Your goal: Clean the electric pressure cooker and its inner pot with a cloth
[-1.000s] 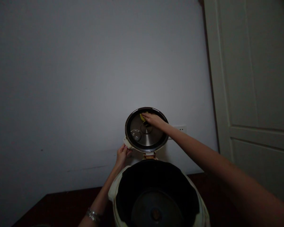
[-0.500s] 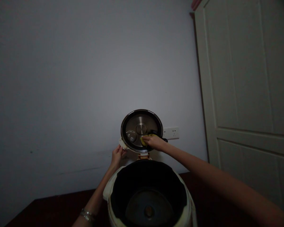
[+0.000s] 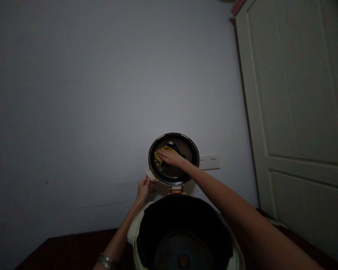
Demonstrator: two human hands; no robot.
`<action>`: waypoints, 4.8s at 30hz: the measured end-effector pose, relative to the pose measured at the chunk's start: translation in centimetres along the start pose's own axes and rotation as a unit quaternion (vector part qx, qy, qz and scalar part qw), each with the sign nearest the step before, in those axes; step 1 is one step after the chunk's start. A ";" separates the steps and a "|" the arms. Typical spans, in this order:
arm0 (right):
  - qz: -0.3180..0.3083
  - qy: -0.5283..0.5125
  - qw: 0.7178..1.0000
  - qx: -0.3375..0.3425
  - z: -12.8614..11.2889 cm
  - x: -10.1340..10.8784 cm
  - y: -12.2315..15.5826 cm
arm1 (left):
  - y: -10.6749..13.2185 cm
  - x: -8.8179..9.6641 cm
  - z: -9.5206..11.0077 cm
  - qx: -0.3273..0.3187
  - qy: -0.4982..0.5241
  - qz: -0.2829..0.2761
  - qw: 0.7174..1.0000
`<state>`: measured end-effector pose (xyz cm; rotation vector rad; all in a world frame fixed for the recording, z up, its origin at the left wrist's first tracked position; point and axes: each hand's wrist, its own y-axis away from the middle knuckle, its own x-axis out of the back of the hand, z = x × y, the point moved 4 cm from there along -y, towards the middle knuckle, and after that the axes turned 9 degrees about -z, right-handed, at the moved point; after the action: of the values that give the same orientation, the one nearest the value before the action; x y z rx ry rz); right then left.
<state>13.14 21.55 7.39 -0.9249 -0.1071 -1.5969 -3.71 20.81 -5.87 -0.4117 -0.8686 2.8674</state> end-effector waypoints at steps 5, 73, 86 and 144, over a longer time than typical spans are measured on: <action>-0.063 -0.005 0.998 0.011 1.8 1.9 -1.9 | 0.0 0.0 0.0 0.006 -0.017 0.012 1.000; -0.051 -0.265 0.961 -0.053 -4.2 -2.3 6.7 | 0.1 0.4 -0.4 0.016 -0.005 0.020 1.000; 0.039 -0.085 0.978 0.186 -8.5 1.7 0.9 | 0.2 0.4 0.4 -0.009 -0.043 0.050 0.998; -0.235 -0.066 0.918 -0.312 -7.8 1.2 8.4 | -0.5 -0.1 0.6 -0.002 -0.020 0.006 1.000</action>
<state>16.60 14.04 -0.68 -1.5933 0.1071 -2.0625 -3.80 20.91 -5.06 -0.3616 -0.8817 2.8941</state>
